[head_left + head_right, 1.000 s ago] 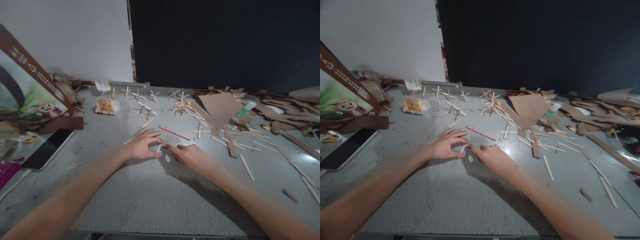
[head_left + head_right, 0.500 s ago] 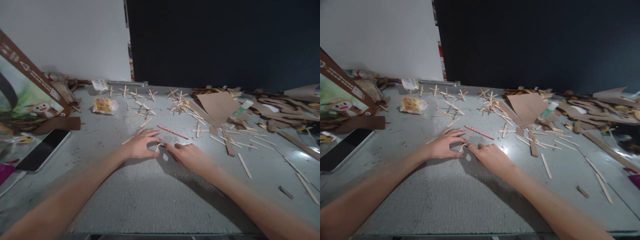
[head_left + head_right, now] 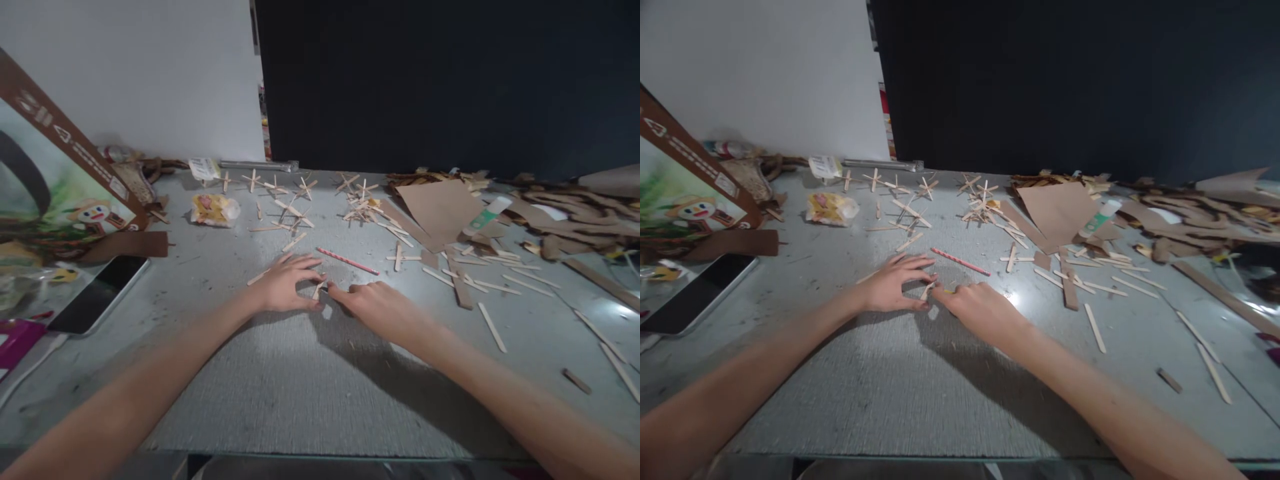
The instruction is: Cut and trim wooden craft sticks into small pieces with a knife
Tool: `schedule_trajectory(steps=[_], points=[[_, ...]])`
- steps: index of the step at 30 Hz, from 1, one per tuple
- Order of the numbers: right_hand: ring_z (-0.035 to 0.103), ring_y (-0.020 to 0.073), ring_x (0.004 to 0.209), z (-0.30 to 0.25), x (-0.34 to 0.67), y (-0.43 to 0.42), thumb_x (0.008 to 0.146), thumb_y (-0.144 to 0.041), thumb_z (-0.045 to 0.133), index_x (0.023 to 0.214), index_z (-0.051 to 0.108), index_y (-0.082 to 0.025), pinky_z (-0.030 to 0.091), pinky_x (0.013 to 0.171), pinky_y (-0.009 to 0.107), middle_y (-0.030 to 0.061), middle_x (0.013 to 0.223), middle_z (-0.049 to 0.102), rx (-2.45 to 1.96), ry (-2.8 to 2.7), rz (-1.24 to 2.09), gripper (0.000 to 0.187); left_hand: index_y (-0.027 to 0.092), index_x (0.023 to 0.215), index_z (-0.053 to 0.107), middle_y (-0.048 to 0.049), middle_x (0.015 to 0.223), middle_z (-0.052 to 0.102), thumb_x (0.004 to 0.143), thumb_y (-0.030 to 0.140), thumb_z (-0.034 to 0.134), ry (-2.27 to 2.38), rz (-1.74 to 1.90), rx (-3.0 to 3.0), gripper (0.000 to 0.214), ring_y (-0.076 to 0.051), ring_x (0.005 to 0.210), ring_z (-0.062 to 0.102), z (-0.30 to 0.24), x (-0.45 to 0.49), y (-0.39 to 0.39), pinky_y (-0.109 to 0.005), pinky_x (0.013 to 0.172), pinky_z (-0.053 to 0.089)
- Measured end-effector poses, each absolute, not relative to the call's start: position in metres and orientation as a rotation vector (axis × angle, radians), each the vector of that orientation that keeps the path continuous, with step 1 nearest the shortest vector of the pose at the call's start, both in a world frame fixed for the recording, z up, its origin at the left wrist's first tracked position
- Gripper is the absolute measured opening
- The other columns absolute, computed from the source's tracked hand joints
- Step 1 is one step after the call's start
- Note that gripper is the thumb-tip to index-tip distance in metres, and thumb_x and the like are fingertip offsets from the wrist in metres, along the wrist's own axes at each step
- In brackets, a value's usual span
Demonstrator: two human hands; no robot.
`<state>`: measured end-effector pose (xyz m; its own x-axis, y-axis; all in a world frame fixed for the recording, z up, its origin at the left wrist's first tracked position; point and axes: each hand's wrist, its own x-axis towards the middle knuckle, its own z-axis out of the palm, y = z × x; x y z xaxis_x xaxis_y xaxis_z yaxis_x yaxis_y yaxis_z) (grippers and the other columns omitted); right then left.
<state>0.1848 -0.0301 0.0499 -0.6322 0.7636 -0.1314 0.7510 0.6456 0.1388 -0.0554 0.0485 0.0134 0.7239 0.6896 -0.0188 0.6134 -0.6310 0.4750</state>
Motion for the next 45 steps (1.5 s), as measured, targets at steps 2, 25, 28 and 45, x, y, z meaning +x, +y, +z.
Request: schedule_trajectory(steps=[2,25,28,45], points=[[0.070,0.0208,0.069,0.042,0.188,-0.030,0.097,-0.005,0.049,0.149,0.052,-0.018,0.029,0.058,0.028,0.0073,0.086,0.075,1.283,2.697,0.080,0.054,0.032,0.129,0.074,-0.0063,0.170,0.042,0.083,0.067,0.077,1.001,0.225,2.483,0.058,-0.037,0.160,0.032,0.014,-0.056,0.048,-0.064,0.132,0.009],[0.064,0.0183,0.060,0.038,0.189,-0.032,0.098,-0.005,0.047,0.140,0.058,-0.019,0.023,0.056,0.031,0.0050,0.079,0.072,1.331,2.728,0.107,0.045,0.033,0.134,0.072,-0.0058,0.171,0.041,0.083,0.064,0.078,0.993,0.225,2.473,0.060,-0.037,0.161,0.030,0.016,-0.055,0.048,-0.062,0.132,0.007],[0.065,0.0187,0.063,0.039,0.189,-0.029,0.098,-0.004,0.049,0.140,0.056,-0.019,0.023,0.056,0.029,0.0050,0.078,0.072,1.286,2.745,0.119,0.045,0.032,0.134,0.072,-0.0067,0.171,0.042,0.085,0.064,0.077,1.004,0.212,2.476,0.059,-0.036,0.161,0.030,0.017,-0.054,0.047,-0.062,0.132,0.006],[0.067,0.0164,0.060,0.008,0.213,-0.020,0.112,-0.034,0.035,0.113,0.068,-0.018,0.027,0.054,0.028,0.0102,0.093,0.079,1.772,3.060,0.160,0.037,0.019,0.081,0.066,-0.0087,0.099,0.065,0.089,0.042,0.079,1.523,0.369,2.436,0.028,-0.033,0.109,0.061,0.018,-0.057,0.014,-0.047,0.096,0.050]])
